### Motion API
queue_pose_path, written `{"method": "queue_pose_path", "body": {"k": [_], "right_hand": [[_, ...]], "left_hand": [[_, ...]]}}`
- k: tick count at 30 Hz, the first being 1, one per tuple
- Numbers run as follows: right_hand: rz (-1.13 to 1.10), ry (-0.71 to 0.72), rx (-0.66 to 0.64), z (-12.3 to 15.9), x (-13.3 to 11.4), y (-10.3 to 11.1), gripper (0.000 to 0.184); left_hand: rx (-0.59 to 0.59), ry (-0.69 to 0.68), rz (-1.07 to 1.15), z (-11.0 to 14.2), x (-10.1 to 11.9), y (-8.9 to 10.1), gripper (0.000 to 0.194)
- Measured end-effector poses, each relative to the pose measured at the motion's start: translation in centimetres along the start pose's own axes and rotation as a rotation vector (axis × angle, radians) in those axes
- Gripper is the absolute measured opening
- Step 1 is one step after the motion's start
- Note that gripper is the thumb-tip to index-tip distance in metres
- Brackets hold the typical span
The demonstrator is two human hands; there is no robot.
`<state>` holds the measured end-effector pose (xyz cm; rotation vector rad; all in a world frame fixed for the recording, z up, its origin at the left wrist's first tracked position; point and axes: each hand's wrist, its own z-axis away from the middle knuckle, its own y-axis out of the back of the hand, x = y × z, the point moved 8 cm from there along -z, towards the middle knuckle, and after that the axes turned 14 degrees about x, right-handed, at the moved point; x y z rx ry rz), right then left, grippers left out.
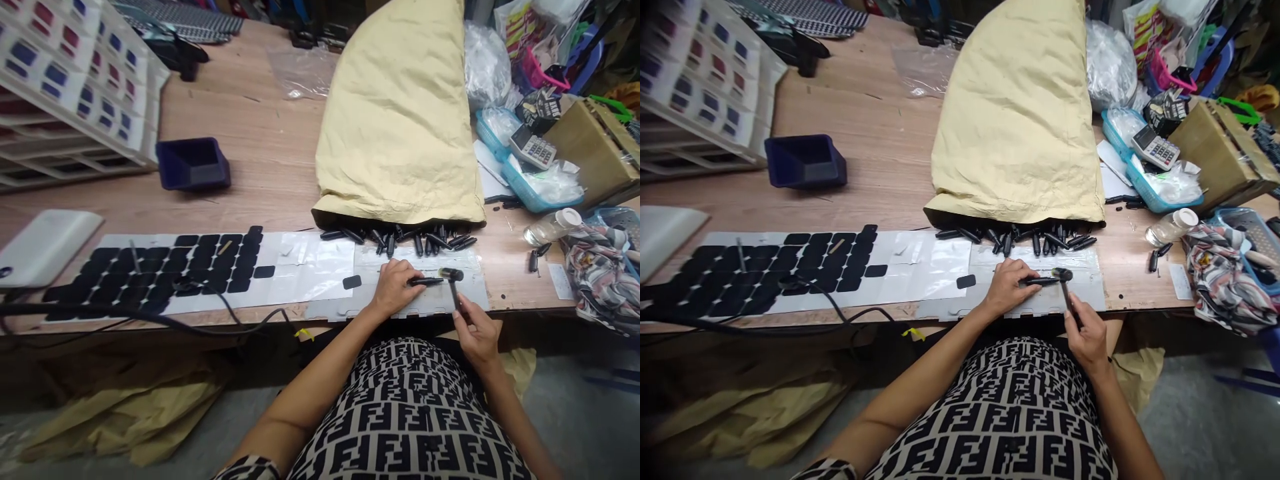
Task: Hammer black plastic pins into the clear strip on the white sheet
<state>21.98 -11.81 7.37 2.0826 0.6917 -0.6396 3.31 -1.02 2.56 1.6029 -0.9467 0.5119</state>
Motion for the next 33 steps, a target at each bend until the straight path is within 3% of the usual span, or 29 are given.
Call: {"method": "queue_pose_path", "body": {"k": [3,9,14,19,24,28,33], "right_hand": [[0.019,0.104,-0.066,0.4,-2.3,-0.9,0.041],[0.084,0.205,-0.065,0.3,-4.2,-1.5,0.047],[0.138,0.198,-0.133,0.7,-4.0,-2.5,0.045],[0.132,0.178,-0.075,0.5,-3.6,-1.8,0.046],[0.128,0.14,-0.096,0.5,-3.1,-1.5,0.043],[0.126,0.064,-0.019,-0.5,-1.6,-0.2,0.04],[0.242,-0.129,0.183,-2.4,4.7,2.6,0.041]], "left_hand": [[0.001,0.014,0.005,0.0,0.0,0.0,0.018],[-0.015,0.023,0.005,-0.2,0.3,0.1,0.016],[0.003,0.023,0.012,-0.2,0.3,0.2,0.013],[0.008,0.012,0.018,-0.2,0.2,0.1,0.016],[-0.002,0.033,0.015,-0.2,0.1,0.0,0.017],[-0.011,0.035,0.015,-0.3,0.0,0.0,0.016],[-0.026,-0.082,0.018,0.3,1.0,0.4,0.016]]}}
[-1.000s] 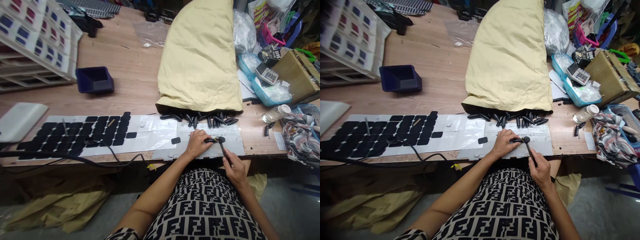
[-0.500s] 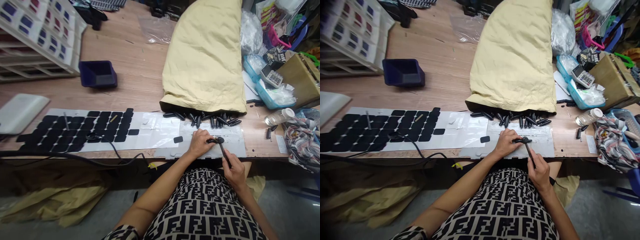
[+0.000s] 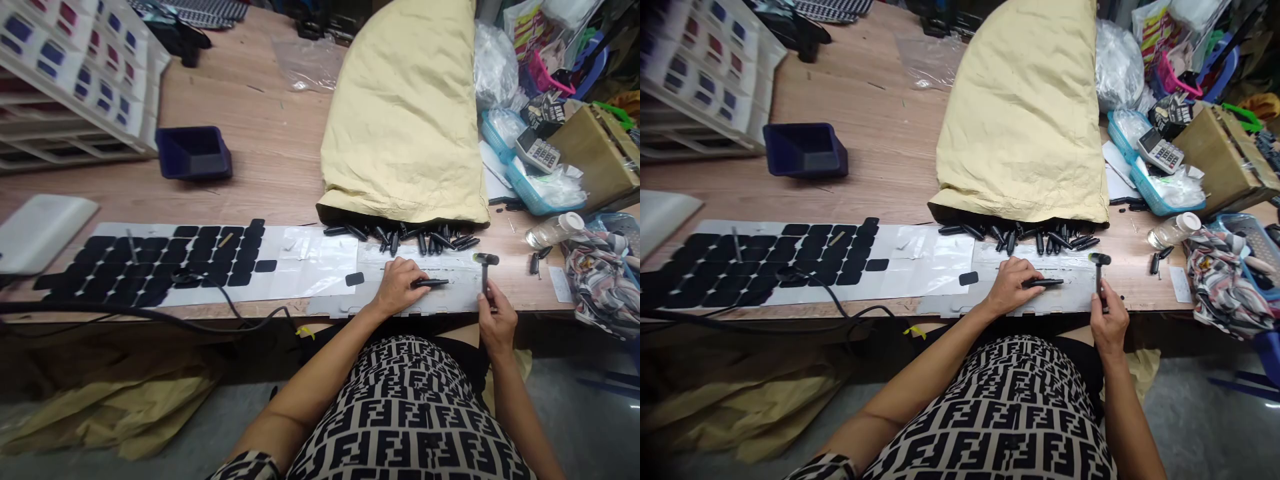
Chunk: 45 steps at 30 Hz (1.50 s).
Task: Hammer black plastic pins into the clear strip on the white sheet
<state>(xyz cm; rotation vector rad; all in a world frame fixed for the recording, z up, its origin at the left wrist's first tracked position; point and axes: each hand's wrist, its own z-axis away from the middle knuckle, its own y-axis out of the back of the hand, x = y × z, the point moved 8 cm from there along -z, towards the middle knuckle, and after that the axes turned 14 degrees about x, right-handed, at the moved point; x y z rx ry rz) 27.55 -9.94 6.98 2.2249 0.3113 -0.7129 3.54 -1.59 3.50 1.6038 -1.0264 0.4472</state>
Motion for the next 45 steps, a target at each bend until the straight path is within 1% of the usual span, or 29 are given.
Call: {"method": "queue_pose_path", "body": {"k": [1,3,5,7,9,11,13,15,16,17,18,20,22,23,24,25,26,28,30,33,35,36,38,40,42,43,45], "right_hand": [[-0.008,-0.058,0.029,-0.5,1.4,-0.1,0.042],[-0.087,-0.164,0.063,-1.0,3.7,-0.5,0.043],[-0.154,-0.215,0.068,-1.2,4.8,-1.0,0.045],[-0.178,-0.226,0.073,-1.2,5.0,-1.2,0.045],[-0.176,-0.228,0.078,-1.1,4.9,-1.3,0.045],[-0.175,-0.237,0.077,-1.0,4.7,-1.2,0.045],[-0.173,-0.243,0.076,-0.9,4.7,-1.1,0.045],[-0.166,-0.242,0.073,-0.9,4.7,-1.1,0.046],[-0.162,-0.24,0.071,-0.9,4.8,-1.1,0.045],[-0.159,-0.238,0.068,-0.9,4.8,-1.1,0.045],[-0.159,-0.237,0.064,-0.9,4.8,-1.1,0.045],[-0.162,-0.235,0.065,-0.8,4.9,-1.2,0.045],[-0.167,-0.229,0.07,-0.8,4.9,-1.2,0.046],[-0.168,-0.227,0.073,-0.8,4.9,-1.2,0.046],[-0.169,-0.225,0.075,-0.8,4.9,-1.2,0.046],[-0.172,-0.226,0.076,-0.8,5.0,-1.2,0.046],[-0.176,-0.226,0.077,-0.7,5.0,-1.3,0.046],[-0.183,-0.227,0.081,-0.7,5.1,-1.3,0.046],[-0.188,-0.229,0.085,-0.7,5.1,-1.3,0.046],[-0.195,-0.239,0.085,-0.7,5.1,-1.3,0.046],[-0.196,-0.237,0.079,-0.7,4.9,-1.3,0.046],[-0.193,-0.235,0.075,-0.7,4.8,-1.3,0.046],[-0.185,-0.232,0.068,-0.7,4.7,-1.3,0.046],[-0.179,-0.23,0.064,-0.8,4.6,-1.2,0.046],[-0.161,-0.211,0.063,-0.9,4.3,-1.0,0.045],[-0.137,-0.183,0.068,-0.9,3.9,-0.8,0.045],[-0.064,-0.066,0.077,-0.8,2.5,-0.2,0.042]], "left_hand": [[-0.029,-0.07,0.018,0.4,0.7,-0.1,0.017],[-0.131,-0.233,0.057,1.9,2.6,-0.5,0.018],[-0.246,-0.378,0.066,3.7,4.1,-1.1,0.017],[-0.315,-0.481,0.021,5.2,5.1,-1.6,0.016],[-0.326,-0.539,-0.053,6.0,5.4,-2.0,0.015],[-0.312,-0.562,-0.108,6.2,5.5,-2.3,0.015],[-0.303,-0.571,-0.107,6.3,5.6,-2.4,0.014],[-0.283,-0.551,-0.057,6.1,5.6,-2.2,0.015],[-0.253,-0.51,-0.025,5.7,5.5,-1.9,0.017],[-0.203,-0.438,0.001,5.0,5.0,-1.4,0.018],[-0.13,-0.337,0.014,4.1,4.2,-0.6,0.018],[0.063,-0.064,-0.013,1.7,1.5,1.6,0.02],[0.283,0.231,-0.119,-0.3,-1.9,4.4,0.026],[0.373,0.356,-0.186,-1.2,-3.4,5.8,0.028],[0.437,0.461,-0.251,-1.9,-4.6,7.0,0.031],[0.465,0.544,-0.303,-2.6,-5.7,7.8,0.033],[0.462,0.608,-0.341,-3.2,-6.6,8.2,0.035],[0.406,0.696,-0.378,-4.2,-7.9,8.4,0.036],[0.369,0.748,-0.386,-4.4,-8.5,8.4,0.034],[0.364,0.779,-0.37,-3.2,-8.3,8.7,0.023],[0.361,0.743,-0.361,-2.0,-7.5,9.1,0.018],[0.356,0.683,-0.354,-1.6,-6.8,9.1,0.015],[0.309,0.481,-0.311,-1.2,-4.8,8.3,0.012],[0.211,0.24,-0.232,-1.1,-2.5,6.3,0.009],[0.118,0.068,-0.166,-0.9,-0.9,3.9,0.009],[0.088,0.025,-0.148,-0.8,-0.7,2.8,0.01],[0.061,0.012,-0.127,-0.9,-0.9,1.1,0.013]]}}
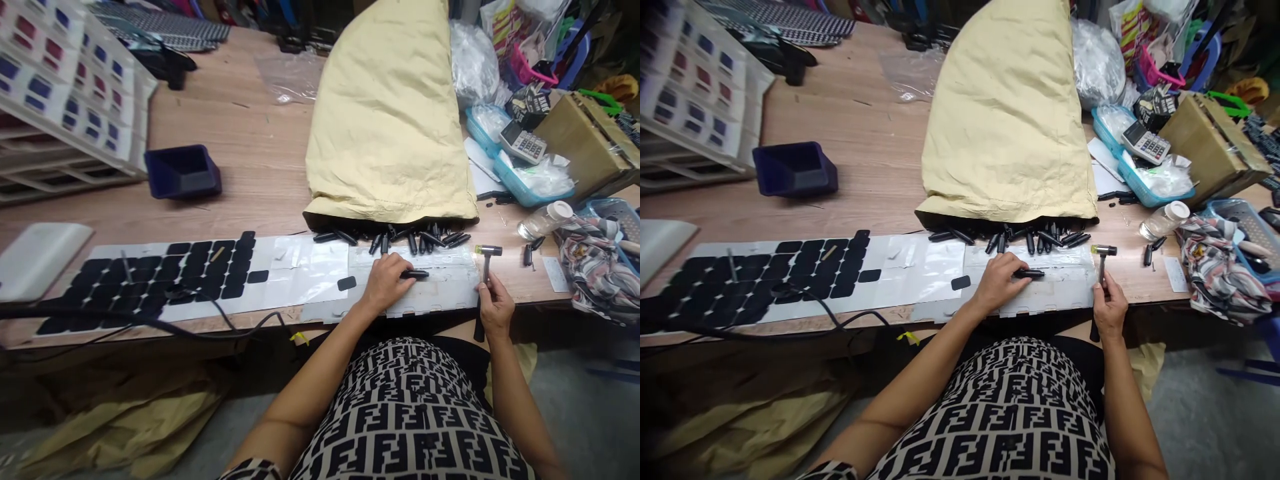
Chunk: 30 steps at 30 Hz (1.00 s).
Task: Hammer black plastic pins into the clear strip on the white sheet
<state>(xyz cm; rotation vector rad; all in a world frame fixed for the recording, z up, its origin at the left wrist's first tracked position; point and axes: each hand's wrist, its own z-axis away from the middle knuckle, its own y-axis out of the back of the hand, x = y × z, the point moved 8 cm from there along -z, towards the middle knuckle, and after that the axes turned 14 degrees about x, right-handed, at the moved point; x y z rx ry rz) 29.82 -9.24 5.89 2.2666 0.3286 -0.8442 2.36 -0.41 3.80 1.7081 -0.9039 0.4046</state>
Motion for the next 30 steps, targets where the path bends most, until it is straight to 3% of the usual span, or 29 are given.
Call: {"method": "queue_pose_path", "body": {"k": [3,5,8,12,19,25,30], "right_hand": [[0.058,0.251,-0.03,1.1,-3.7,0.3,0.04],[0.019,0.344,-0.101,2.2,-6.0,-0.1,0.04],[-0.071,0.322,-0.25,3.7,-8.3,-1.5,0.041],[-0.116,0.339,-0.309,4.6,-10.3,-2.6,0.043],[-0.015,0.429,-0.364,5.8,-10.7,-3.7,0.042],[-0.059,0.389,-0.296,4.9,-10.1,-3.0,0.043],[-0.056,0.366,-0.356,4.9,-9.7,-3.2,0.041]], "left_hand": [[-0.017,0.045,0.043,-0.1,-0.8,-1.3,0.016],[-0.022,0.063,0.067,-0.1,-1.1,-1.4,0.017],[-0.026,0.093,0.08,-0.1,-1.3,-1.2,0.017],[-0.034,0.107,0.092,-0.2,-1.1,-1.1,0.017],[-0.026,0.111,0.093,-0.3,-1.3,-1.3,0.015],[-0.023,0.098,0.113,-0.2,-1.3,-1.3,0.014],[-0.026,0.108,0.114,-0.2,-1.3,-1.3,0.013]]}}
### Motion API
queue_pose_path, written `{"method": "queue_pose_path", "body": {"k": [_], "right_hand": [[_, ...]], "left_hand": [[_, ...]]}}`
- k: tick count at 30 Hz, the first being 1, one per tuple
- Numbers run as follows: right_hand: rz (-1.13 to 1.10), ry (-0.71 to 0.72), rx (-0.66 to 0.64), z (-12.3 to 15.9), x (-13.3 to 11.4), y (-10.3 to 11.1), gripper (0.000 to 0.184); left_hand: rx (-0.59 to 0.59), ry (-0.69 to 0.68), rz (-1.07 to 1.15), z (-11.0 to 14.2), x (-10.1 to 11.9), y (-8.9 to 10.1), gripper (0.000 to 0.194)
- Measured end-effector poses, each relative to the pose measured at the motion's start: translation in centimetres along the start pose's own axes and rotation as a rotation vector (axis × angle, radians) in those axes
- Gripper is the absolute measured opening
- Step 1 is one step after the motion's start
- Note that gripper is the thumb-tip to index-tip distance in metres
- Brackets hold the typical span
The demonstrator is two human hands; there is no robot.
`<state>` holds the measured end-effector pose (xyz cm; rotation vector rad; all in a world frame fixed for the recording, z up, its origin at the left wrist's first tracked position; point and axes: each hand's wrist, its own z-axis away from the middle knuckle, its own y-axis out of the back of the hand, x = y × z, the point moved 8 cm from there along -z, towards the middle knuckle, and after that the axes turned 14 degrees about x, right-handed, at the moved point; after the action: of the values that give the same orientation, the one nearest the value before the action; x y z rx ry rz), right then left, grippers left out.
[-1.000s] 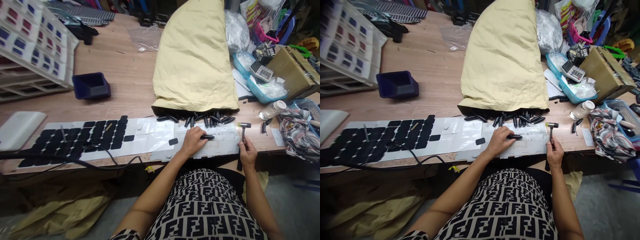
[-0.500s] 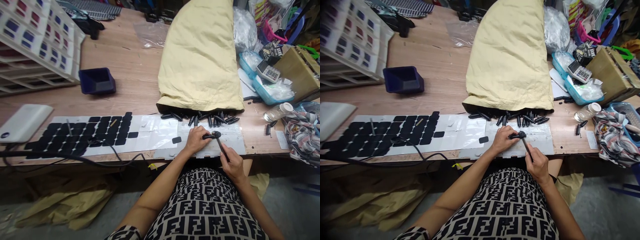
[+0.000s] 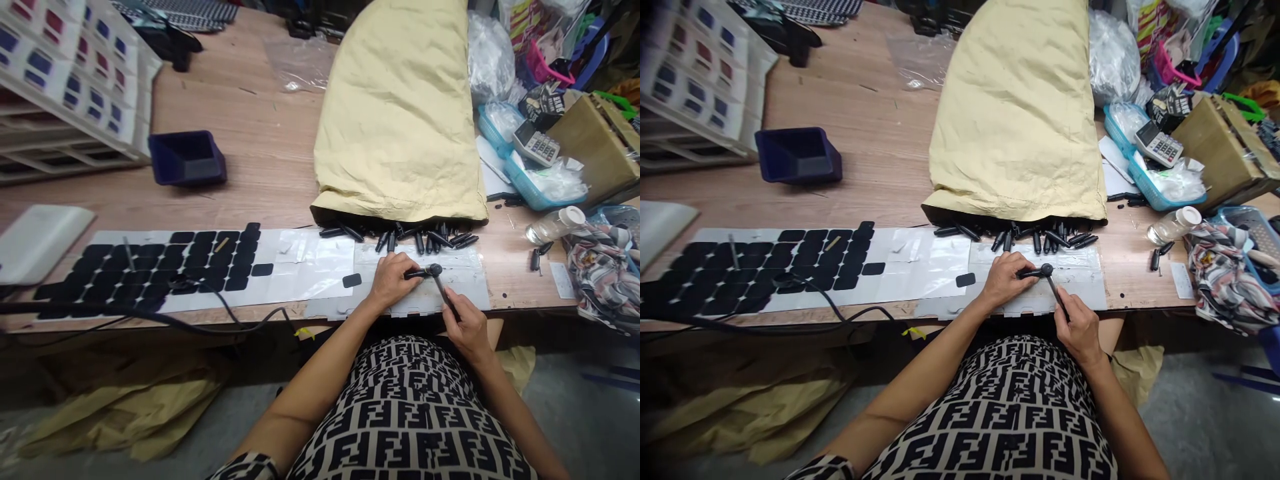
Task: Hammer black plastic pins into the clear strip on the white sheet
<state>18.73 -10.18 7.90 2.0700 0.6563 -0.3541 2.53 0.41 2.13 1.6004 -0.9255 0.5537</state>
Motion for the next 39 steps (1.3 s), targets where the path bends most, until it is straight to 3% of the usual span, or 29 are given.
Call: {"method": "queue_pose_path", "body": {"k": [3,6,9,12,16,22,26,30,32,36,39], "right_hand": [[0.002,-0.057,0.055,-0.5,1.4,0.8,0.039],[0.098,-0.132,0.186,-1.0,4.5,2.3,0.039],[0.149,-0.27,0.275,-0.8,8.4,3.0,0.039],[0.0,-0.469,0.319,-0.1,11.3,2.8,0.043],[-0.071,-0.531,0.315,0.1,11.7,2.3,0.044],[-0.068,-0.531,0.321,0.2,11.5,2.4,0.044],[-0.056,-0.53,0.321,0.4,11.7,2.3,0.045],[-0.06,-0.523,0.316,0.5,11.9,2.2,0.046],[-0.059,-0.516,0.319,0.6,12.0,2.2,0.046],[-0.054,-0.508,0.329,0.6,11.9,2.2,0.046],[-0.039,-0.507,0.327,0.6,11.8,2.3,0.046]], "left_hand": [[0.007,-0.012,0.001,-0.1,-0.1,0.0,0.013],[0.005,-0.065,0.003,0.0,0.3,0.3,0.014],[-0.037,-0.217,0.033,1.2,2.0,0.7,0.015],[-0.163,-0.442,0.098,4.1,4.5,0.7,0.014],[-0.289,-0.622,0.04,7.8,5.9,0.1,0.012],[-0.268,-0.71,-0.143,9.1,6.0,-1.1,0.02],[-0.108,-0.518,-0.049,7.2,5.1,0.1,0.019],[0.287,-0.122,-0.23,2.3,1.0,3.7,0.021],[0.421,0.03,-0.39,0.2,-0.8,5.2,0.024],[0.399,0.162,-0.54,-2.3,-2.5,5.3,0.024],[0.355,0.219,-0.537,-1.6,-3.0,5.2,0.018]]}}
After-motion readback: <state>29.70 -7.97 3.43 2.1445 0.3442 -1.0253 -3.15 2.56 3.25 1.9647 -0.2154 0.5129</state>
